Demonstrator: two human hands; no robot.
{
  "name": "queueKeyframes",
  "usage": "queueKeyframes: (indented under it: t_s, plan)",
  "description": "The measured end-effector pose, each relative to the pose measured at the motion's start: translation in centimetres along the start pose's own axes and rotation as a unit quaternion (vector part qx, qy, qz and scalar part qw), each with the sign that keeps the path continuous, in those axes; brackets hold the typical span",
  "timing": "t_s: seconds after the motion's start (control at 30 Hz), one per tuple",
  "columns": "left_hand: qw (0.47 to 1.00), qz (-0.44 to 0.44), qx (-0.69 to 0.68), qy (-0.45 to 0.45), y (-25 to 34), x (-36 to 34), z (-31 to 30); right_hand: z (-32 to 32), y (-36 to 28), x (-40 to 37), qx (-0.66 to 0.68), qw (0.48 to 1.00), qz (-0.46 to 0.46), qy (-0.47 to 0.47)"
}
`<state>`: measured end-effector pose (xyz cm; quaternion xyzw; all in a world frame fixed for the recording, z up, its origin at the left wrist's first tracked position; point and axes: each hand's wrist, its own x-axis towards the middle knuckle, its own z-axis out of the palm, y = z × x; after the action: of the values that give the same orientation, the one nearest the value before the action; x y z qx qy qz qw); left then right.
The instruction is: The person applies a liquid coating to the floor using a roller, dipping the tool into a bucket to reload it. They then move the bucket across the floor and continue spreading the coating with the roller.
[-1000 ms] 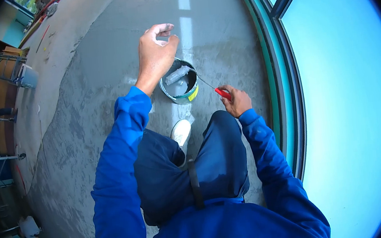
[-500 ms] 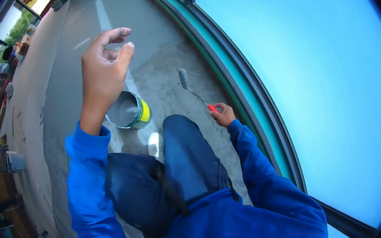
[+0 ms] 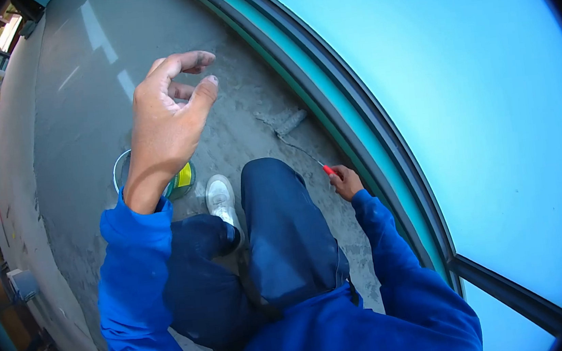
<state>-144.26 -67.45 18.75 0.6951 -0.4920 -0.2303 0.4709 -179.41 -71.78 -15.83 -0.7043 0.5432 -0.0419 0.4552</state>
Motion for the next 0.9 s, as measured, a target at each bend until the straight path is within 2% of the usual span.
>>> queueKeyframes:
  t_s: [0.03, 0.13, 0.27, 0.37, 0.43, 0.7, 0.83, 0.9]
  plan:
    - [1.000, -0.003, 0.008, -0.012, -0.5, 0.0, -0.2, 0.1, 0.9, -1.3, -0.120, 0.990, -0.050, 0.046]
    - [0.999, -0.010, 0.016, -0.042, -0.9, -0.5, -0.4, -2.1, -3.4, -5.6, -0.137, 0.986, -0.034, 0.084]
    - [0.999, -0.004, 0.028, -0.037, -1.5, -0.9, -1.4, -1.1, -2.7, -4.2, -0.126, 0.987, -0.032, 0.090]
    - [0.999, -0.014, 0.036, -0.025, -2.2, -1.1, -2.6, -0.1, -5.2, 0.0, -0.113, 0.991, 0.009, 0.074]
    - [0.998, -0.023, 0.048, -0.018, -2.6, -1.2, -3.5, 1.2, -6.4, 3.8, -0.090, 0.992, -0.019, 0.091]
    - [0.998, -0.038, 0.048, 0.005, -3.4, -1.9, -5.1, 4.4, -11.7, 17.3, -0.002, 0.996, -0.032, 0.088]
    - [0.998, -0.026, 0.057, -0.012, -3.3, -2.2, -5.0, 5.7, -10.7, 19.7, 0.049, 0.990, -0.076, 0.104]
    - [0.998, -0.021, 0.054, -0.016, -3.2, -2.2, -4.9, 5.1, -8.8, 18.7, 0.095, 0.992, -0.051, 0.071]
